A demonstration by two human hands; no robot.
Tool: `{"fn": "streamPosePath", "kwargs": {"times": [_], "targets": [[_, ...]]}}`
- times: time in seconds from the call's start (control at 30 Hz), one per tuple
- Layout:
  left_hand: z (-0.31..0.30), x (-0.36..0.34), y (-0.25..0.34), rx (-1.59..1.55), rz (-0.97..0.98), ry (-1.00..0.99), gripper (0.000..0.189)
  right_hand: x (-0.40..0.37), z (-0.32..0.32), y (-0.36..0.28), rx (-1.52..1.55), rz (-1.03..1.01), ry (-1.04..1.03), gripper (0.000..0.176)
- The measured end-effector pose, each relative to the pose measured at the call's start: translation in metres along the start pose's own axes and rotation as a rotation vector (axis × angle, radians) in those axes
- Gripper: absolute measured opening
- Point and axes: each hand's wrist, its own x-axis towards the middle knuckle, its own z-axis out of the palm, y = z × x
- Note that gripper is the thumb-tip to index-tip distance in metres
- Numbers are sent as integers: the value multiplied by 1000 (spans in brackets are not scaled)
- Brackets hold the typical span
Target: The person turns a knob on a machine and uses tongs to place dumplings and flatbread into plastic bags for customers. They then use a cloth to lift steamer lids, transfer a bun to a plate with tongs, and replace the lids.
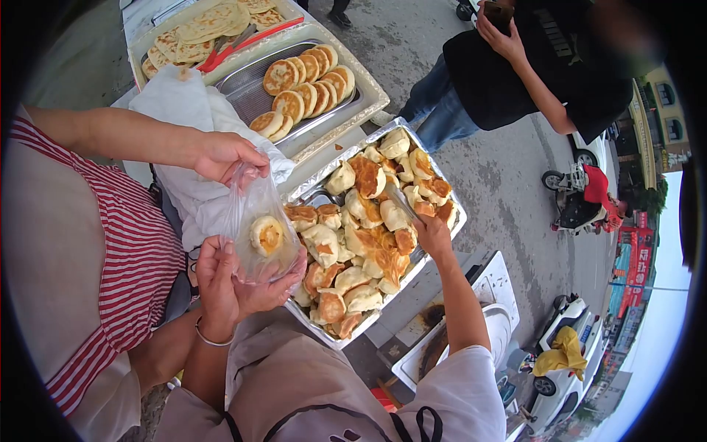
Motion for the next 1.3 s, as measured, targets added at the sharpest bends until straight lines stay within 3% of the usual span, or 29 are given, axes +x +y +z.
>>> {"fn": "streamPosePath", "kwargs": {"times": [0.23,0.3,0.43,0.57,0.63,0.7,0.8,0.9,1.0,1.3], "targets": [[0,3,1,0,-19,27,13,-29,-56,1,4,-110,190,23],[8,4,6,34,-30,18,12,-47,-94,-28,142,-58,77,24],[10,7,1,23,4,8,14,-85,-135,-111,394,-186,-114,25],[17,5,1,4,27,35,15,-96,-126,-184,250,-570,-216,32],[18,3,8,-18,21,56,15,-82,-133,-181,261,-569,-201,34],[15,2,8,-7,54,50,15,-57,-161,-157,-82,-456,-67,31],[9,3,5,-8,103,35,15,-11,-169,-114,-550,-335,-81,27],[9,3,9,-34,90,42,14,45,-145,-81,-948,-513,-112,23],[4,2,9,10,94,28,14,87,-119,-79,-1142,-676,-110,15],[-5,4,2,16,108,90,13,148,-74,-132,-1385,-868,-453,10]]}}
